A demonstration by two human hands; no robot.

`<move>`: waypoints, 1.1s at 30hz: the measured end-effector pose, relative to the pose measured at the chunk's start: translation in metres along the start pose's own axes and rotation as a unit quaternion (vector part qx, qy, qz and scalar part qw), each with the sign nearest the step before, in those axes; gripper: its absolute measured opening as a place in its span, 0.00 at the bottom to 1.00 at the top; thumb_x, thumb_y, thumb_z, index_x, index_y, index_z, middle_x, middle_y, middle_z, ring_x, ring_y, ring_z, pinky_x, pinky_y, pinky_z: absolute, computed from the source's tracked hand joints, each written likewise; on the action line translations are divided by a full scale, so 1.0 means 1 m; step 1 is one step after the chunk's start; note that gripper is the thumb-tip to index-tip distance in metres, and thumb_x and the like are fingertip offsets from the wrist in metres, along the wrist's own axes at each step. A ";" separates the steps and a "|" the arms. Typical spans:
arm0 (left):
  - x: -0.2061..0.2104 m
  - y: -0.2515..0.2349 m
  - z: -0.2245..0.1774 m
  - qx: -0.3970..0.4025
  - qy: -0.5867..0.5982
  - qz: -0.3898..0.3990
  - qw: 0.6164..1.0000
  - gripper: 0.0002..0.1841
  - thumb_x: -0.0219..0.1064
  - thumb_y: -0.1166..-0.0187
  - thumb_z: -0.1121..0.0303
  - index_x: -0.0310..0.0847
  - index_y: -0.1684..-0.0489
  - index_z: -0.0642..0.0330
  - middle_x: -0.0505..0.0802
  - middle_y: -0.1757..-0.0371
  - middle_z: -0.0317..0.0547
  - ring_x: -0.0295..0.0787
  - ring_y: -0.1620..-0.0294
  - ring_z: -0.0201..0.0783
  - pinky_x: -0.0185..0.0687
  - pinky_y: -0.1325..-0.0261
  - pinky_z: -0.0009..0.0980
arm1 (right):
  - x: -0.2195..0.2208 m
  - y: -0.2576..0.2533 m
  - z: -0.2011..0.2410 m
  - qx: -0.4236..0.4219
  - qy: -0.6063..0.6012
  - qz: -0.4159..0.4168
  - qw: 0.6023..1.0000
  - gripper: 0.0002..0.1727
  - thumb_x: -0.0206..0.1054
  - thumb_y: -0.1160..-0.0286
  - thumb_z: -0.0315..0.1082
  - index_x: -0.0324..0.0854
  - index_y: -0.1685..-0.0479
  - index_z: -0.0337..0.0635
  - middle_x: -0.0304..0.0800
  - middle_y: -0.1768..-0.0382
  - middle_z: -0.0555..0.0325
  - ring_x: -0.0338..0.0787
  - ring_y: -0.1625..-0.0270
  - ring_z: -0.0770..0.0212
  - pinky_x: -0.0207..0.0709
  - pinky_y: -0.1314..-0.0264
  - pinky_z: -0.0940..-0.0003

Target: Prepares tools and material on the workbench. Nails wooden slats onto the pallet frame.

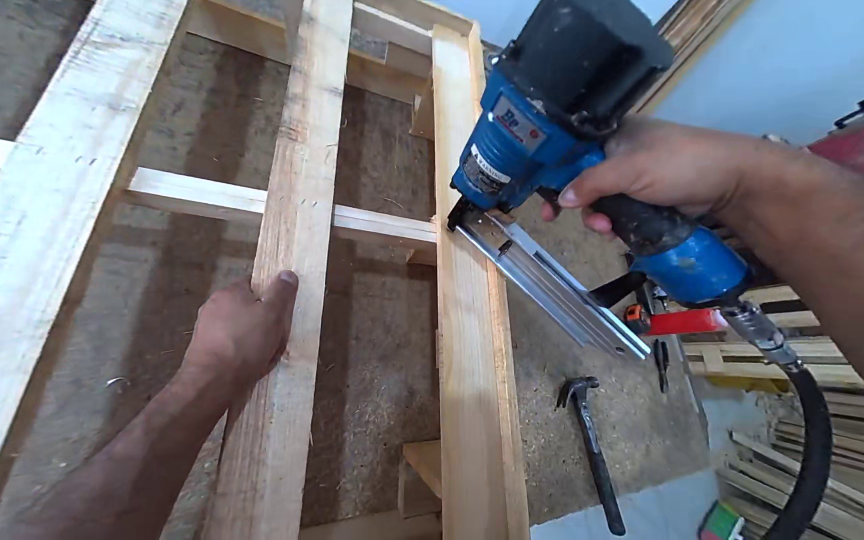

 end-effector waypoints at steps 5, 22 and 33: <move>-0.002 0.002 -0.003 0.003 -0.005 0.001 1.000 0.37 0.46 0.15 0.30 0.83 0.54 0.57 0.90 0.66 0.58 0.91 0.62 0.60 0.81 0.59 0.69 | 0.002 0.001 0.001 -0.007 0.013 0.002 1.000 0.17 0.71 0.30 0.30 0.81 0.42 0.43 0.94 0.62 0.46 0.87 0.82 0.57 0.86 0.82 0.63; -0.003 0.004 -0.002 0.008 0.022 0.015 1.000 0.35 0.47 0.16 0.30 0.82 0.57 0.56 0.89 0.71 0.54 0.90 0.70 0.55 0.82 0.66 0.64 | 0.010 0.031 -0.010 0.061 0.126 -0.041 0.989 0.11 0.76 0.29 0.34 0.87 0.51 0.45 0.89 0.75 0.48 0.86 0.81 0.56 0.85 0.79 0.63; -0.001 0.000 0.002 0.011 0.054 0.032 0.998 0.34 0.49 0.15 0.32 0.82 0.55 0.57 0.89 0.70 0.55 0.90 0.70 0.56 0.84 0.66 0.63 | 0.012 0.035 -0.017 0.130 0.000 -0.079 0.988 0.12 0.69 0.20 0.33 0.82 0.43 0.41 0.93 0.62 0.49 0.87 0.80 0.60 0.86 0.78 0.67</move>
Point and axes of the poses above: each hand's wrist, its own y-axis away from the middle knuckle, its own x-axis out of the palm, z = x × y, the point moved 6 cm from there along -y, towards the middle knuckle
